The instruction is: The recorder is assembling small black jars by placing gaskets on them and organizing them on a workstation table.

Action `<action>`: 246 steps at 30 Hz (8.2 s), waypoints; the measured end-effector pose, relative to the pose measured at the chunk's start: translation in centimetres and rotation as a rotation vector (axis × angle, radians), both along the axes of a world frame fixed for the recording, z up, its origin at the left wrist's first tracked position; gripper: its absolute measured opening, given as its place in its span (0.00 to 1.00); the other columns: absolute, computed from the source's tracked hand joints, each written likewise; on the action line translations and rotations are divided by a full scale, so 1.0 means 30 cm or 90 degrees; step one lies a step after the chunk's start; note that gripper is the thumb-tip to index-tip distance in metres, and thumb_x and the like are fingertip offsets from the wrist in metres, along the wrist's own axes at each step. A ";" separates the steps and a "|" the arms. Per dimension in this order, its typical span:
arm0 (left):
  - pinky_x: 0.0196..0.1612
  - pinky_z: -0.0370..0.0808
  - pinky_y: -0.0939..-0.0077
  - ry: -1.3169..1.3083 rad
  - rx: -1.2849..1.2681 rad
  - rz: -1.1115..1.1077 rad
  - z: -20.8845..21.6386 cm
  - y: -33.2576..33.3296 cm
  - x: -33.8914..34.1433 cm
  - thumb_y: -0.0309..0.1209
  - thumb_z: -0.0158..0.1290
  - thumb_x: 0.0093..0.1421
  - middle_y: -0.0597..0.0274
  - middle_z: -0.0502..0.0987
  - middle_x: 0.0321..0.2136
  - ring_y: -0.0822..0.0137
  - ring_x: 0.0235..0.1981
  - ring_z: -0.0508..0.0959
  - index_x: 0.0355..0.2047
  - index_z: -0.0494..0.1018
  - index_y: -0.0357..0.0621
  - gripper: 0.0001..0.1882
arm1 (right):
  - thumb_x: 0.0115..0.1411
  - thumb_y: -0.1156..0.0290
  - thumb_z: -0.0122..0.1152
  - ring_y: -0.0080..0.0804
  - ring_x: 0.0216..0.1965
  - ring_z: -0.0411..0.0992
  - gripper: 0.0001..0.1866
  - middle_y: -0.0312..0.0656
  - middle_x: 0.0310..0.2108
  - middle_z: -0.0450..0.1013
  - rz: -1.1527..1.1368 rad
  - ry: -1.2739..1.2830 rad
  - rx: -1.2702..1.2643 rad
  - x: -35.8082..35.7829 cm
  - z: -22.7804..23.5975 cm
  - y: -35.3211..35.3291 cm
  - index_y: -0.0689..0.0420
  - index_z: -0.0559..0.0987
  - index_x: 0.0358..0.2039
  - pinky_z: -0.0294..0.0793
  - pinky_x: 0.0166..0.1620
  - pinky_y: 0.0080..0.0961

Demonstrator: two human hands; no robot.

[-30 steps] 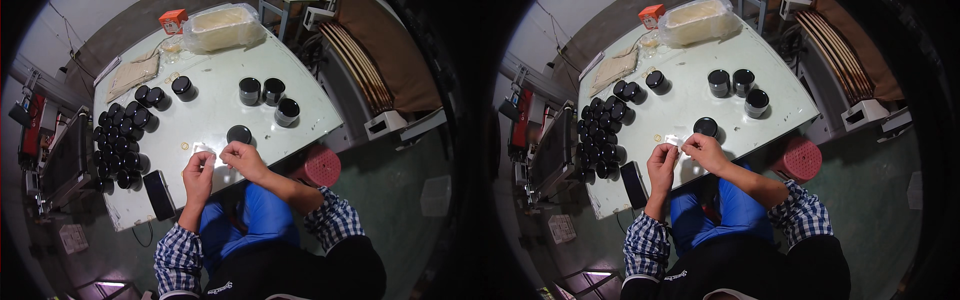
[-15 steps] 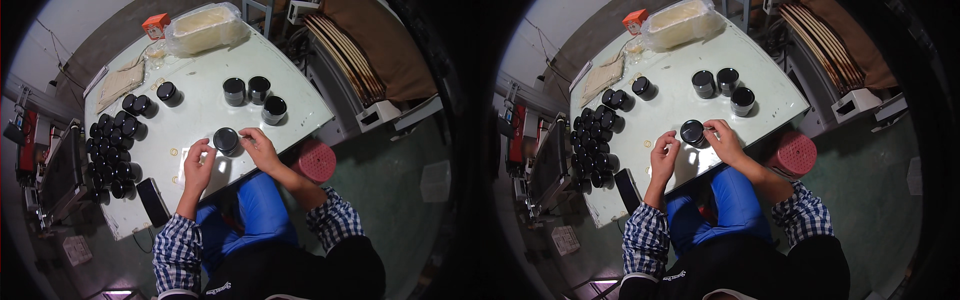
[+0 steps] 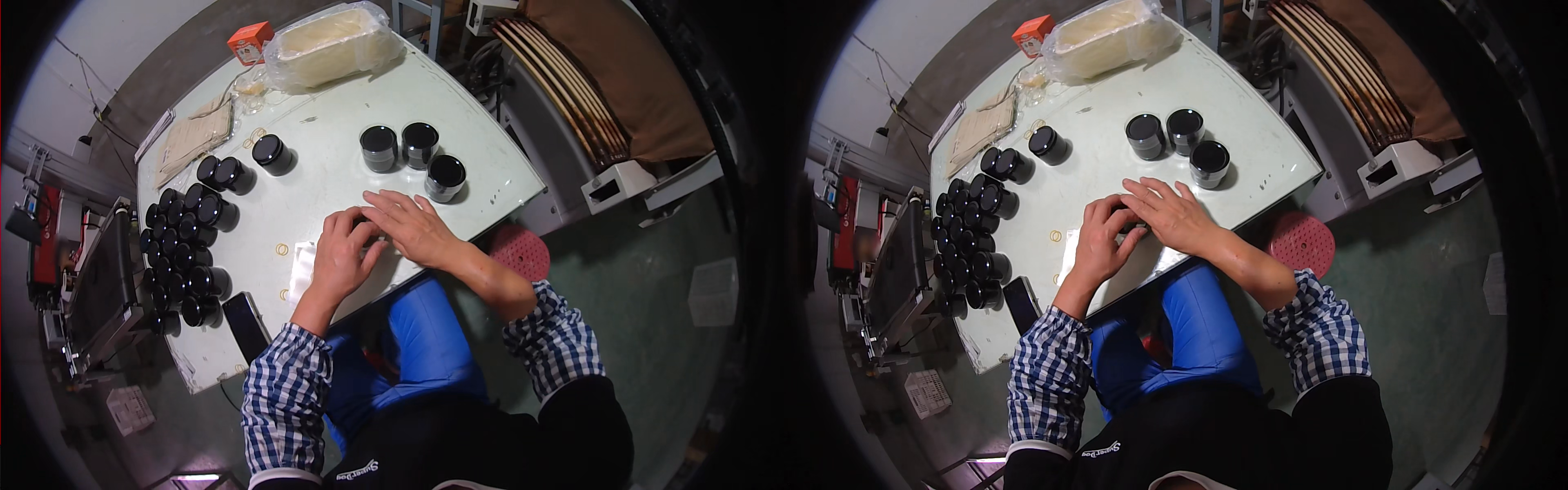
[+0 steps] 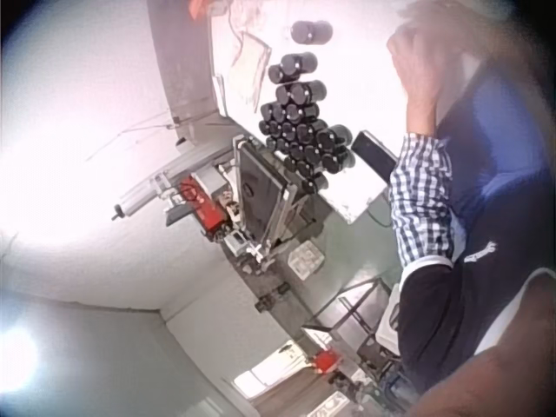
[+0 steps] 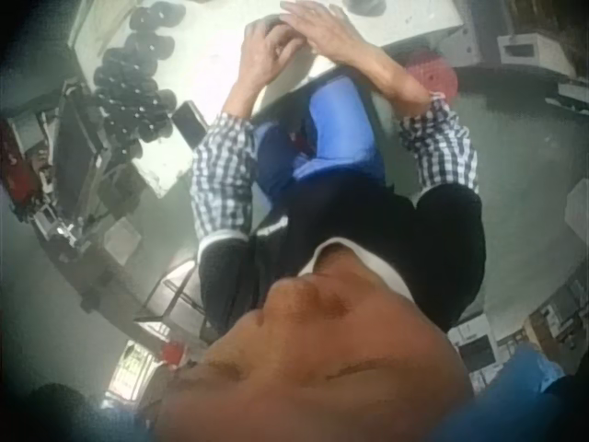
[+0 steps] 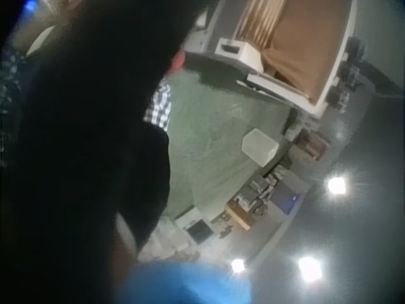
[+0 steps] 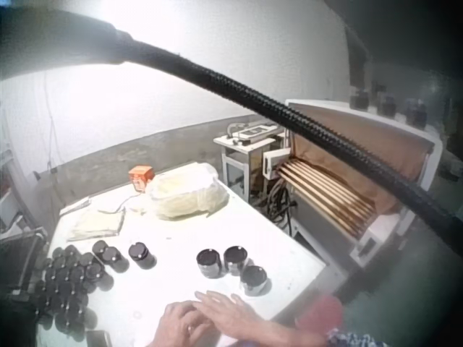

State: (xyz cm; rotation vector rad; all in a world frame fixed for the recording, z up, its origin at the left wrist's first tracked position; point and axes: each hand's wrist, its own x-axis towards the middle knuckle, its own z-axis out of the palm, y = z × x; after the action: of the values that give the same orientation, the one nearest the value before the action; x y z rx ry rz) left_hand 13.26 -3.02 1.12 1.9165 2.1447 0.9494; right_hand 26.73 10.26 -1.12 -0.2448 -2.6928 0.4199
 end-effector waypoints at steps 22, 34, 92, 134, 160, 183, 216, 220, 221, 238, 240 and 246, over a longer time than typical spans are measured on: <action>0.57 0.62 0.48 0.128 0.013 0.114 -0.105 -0.066 0.058 0.37 0.61 0.52 0.44 0.54 0.65 0.45 0.66 0.54 0.64 0.54 0.39 0.42 | 0.56 0.74 0.52 0.40 0.63 0.59 0.27 0.40 0.63 0.60 0.013 0.024 0.064 0.028 -0.002 0.001 0.55 0.67 0.58 0.68 0.52 0.54; 0.55 0.65 0.59 0.024 -0.006 0.259 -0.079 -0.303 -0.055 0.28 0.59 0.53 0.44 0.68 0.50 0.46 0.51 0.67 0.53 0.66 0.35 0.27 | 0.45 0.64 0.70 0.44 0.58 0.61 0.45 0.45 0.58 0.61 0.086 -0.156 -0.078 -0.087 0.045 0.000 0.52 0.59 0.63 0.65 0.51 0.46; 0.34 0.71 0.81 -0.505 0.085 0.406 -0.053 -0.401 -0.122 0.29 0.58 0.59 0.66 0.76 0.26 0.76 0.29 0.73 0.35 0.77 0.38 0.07 | 0.53 0.68 0.68 0.33 0.43 0.72 0.26 0.42 0.46 0.70 0.051 0.043 -0.539 -0.115 0.062 -0.276 0.60 0.72 0.52 0.71 0.47 0.27; 0.52 0.68 0.59 -0.033 0.027 0.026 -0.021 -0.011 -0.068 0.30 0.63 0.49 0.51 0.70 0.49 0.49 0.50 0.67 0.34 0.76 0.45 0.12 | 0.54 0.73 0.58 0.39 0.61 0.60 0.25 0.38 0.62 0.60 0.024 0.027 0.013 -0.063 0.010 0.013 0.50 0.70 0.55 0.64 0.54 0.49; 0.57 0.63 0.56 0.007 0.077 0.246 -0.098 -0.216 -0.048 0.32 0.62 0.51 0.40 0.65 0.55 0.42 0.55 0.65 0.56 0.63 0.35 0.33 | 0.47 0.69 0.67 0.40 0.67 0.52 0.42 0.42 0.66 0.53 0.101 -0.102 0.018 -0.085 0.043 -0.026 0.52 0.59 0.63 0.61 0.57 0.58; 0.32 0.72 0.68 -0.381 -0.093 0.499 -0.183 -0.436 -0.152 0.33 0.58 0.56 0.54 0.76 0.25 0.59 0.26 0.75 0.29 0.75 0.39 0.09 | 0.48 0.62 0.69 0.41 0.59 0.60 0.39 0.44 0.58 0.62 -0.005 -0.186 0.140 -0.389 0.126 0.122 0.49 0.64 0.60 0.60 0.55 0.57; 0.30 0.65 0.89 -0.724 0.258 0.492 -0.079 -0.603 -0.172 0.25 0.58 0.59 0.73 0.72 0.26 0.83 0.27 0.67 0.33 0.74 0.39 0.04 | 0.47 0.63 0.68 0.50 0.50 0.67 0.35 0.48 0.51 0.64 0.060 -0.230 -0.019 -0.855 0.067 -0.144 0.55 0.66 0.55 0.73 0.48 0.44; 0.32 0.66 0.88 -0.759 0.267 0.445 -0.077 -0.584 -0.151 0.24 0.58 0.59 0.73 0.73 0.26 0.82 0.27 0.69 0.33 0.74 0.39 0.04 | 0.45 0.66 0.69 0.51 0.47 0.68 0.36 0.50 0.49 0.65 0.089 -0.176 -0.007 -0.630 0.059 -0.131 0.59 0.66 0.54 0.74 0.47 0.42; 0.32 0.66 0.88 -0.759 0.264 0.438 -0.072 -0.569 -0.139 0.24 0.58 0.59 0.73 0.73 0.26 0.82 0.27 0.69 0.33 0.74 0.39 0.04 | 0.45 0.66 0.69 0.52 0.46 0.69 0.36 0.50 0.49 0.65 0.085 -0.181 -0.012 -0.584 0.063 -0.129 0.59 0.66 0.54 0.75 0.46 0.43; 0.36 0.70 0.86 -0.771 0.195 0.303 -0.035 -0.365 0.037 0.28 0.57 0.60 0.69 0.76 0.28 0.79 0.29 0.73 0.35 0.75 0.39 0.06 | 0.57 0.64 0.63 0.34 0.43 0.72 0.19 0.45 0.42 0.72 0.068 0.106 -0.434 -0.095 0.087 -0.229 0.59 0.75 0.47 0.73 0.44 0.29; 0.36 0.70 0.85 -0.773 0.171 0.277 -0.034 -0.351 0.062 0.28 0.56 0.61 0.69 0.76 0.28 0.79 0.30 0.73 0.35 0.74 0.39 0.05 | 0.61 0.65 0.60 0.23 0.34 0.73 0.14 0.40 0.33 0.74 0.047 0.013 -0.914 -0.093 0.062 -0.269 0.61 0.77 0.43 0.73 0.37 0.21; 0.37 0.71 0.84 -0.713 0.138 0.254 -0.055 -0.335 0.093 0.29 0.56 0.62 0.68 0.76 0.29 0.78 0.31 0.74 0.36 0.74 0.40 0.06 | 0.61 0.66 0.59 0.18 0.27 0.71 0.10 0.35 0.26 0.74 0.037 0.053 -0.874 -0.059 -0.024 -0.291 0.61 0.76 0.36 0.72 0.32 0.18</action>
State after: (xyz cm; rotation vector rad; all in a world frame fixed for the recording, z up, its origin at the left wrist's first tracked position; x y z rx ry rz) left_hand 16.05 -13.05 -0.52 0.6069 1.6997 1.7906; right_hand 24.96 1.51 -1.84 -0.4748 -1.8674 2.1336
